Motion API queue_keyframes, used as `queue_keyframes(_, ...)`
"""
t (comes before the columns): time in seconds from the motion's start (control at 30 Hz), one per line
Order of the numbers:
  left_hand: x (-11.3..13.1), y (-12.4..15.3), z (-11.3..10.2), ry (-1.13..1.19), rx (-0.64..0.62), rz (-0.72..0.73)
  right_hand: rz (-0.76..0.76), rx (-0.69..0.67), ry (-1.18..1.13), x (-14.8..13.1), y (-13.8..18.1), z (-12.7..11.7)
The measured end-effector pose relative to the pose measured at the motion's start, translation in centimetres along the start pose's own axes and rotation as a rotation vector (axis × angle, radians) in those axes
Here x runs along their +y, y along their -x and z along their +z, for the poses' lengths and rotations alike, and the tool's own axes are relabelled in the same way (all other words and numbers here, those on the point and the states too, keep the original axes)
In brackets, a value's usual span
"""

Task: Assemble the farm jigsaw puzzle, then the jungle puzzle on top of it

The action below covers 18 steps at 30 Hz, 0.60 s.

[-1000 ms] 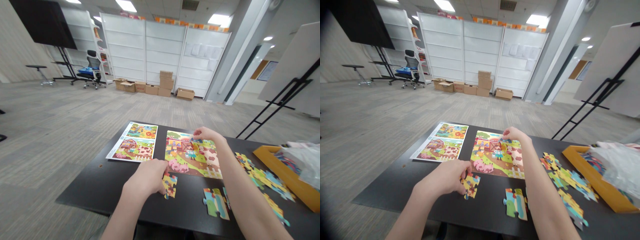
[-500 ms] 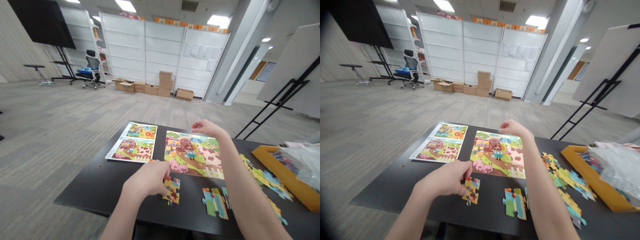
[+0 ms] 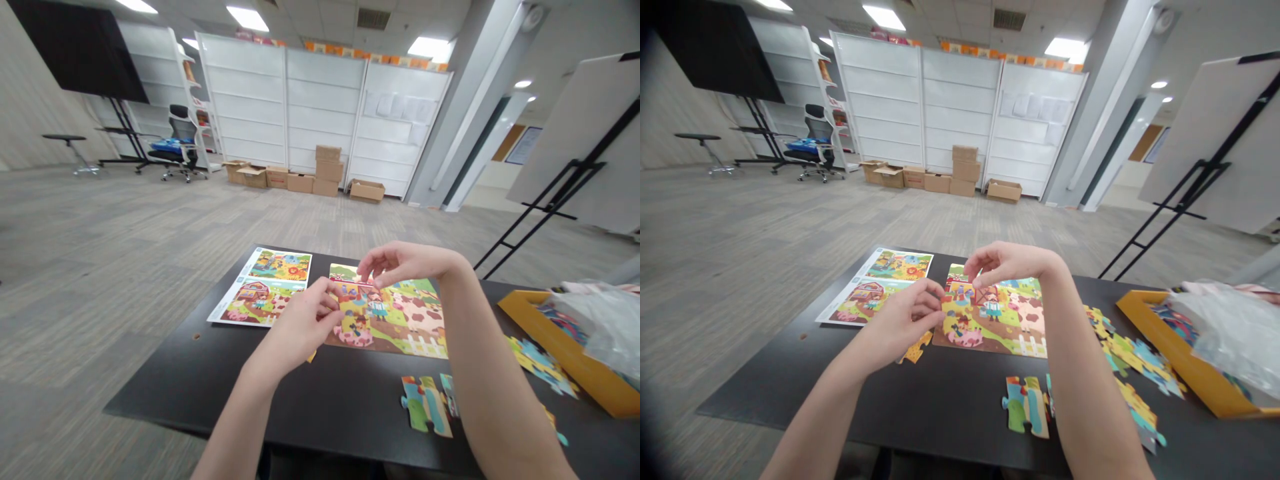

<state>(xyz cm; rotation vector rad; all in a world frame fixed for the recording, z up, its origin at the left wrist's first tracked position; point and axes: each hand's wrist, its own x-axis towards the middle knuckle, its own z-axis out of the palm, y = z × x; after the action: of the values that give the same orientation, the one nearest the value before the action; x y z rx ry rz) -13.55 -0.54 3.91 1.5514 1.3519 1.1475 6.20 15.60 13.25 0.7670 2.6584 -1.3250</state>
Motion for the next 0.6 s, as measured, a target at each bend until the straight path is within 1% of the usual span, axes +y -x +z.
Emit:
queue_keyframes(0.07, -0.2, -0.4, 0.4, -0.010, 0.073, 0.035, -0.007, -0.099, -0.029, -0.6, -0.5, 0.6)
queue_keyframes(0.13, -0.3, -0.6, 0.8, -0.023, 0.120, 0.056, 0.004, -0.130, -0.052, -0.9, -1.1, 1.1)
queue_keyframes(0.23, -0.4, -0.8, 1.0, -0.043, 0.146, 0.071, 0.006, -0.120, -0.080, -0.8, -1.8, 1.4)
queue_keyframes(0.33, -0.7, -0.9, 1.1, -0.094, 0.168, 0.058, 0.016, -0.088, -0.060, 0.0, -2.1, 1.1)
queue_keyframes(0.4, -0.9, -0.9, 1.1, -0.158, 0.199, 0.043, 0.056, -0.045, -0.020, 1.2, -2.3, 0.7)
queue_keyframes(0.47, -1.1, -0.9, 1.0, -0.233, 0.218, 0.031, 0.132, 0.015, 0.043, 3.0, -2.6, 0.1)
queue_keyframes(0.6, -1.2, -0.8, 0.9, -0.342, 0.186, 0.030, 0.386, 0.111, 0.228, 7.1, -3.1, -0.7)
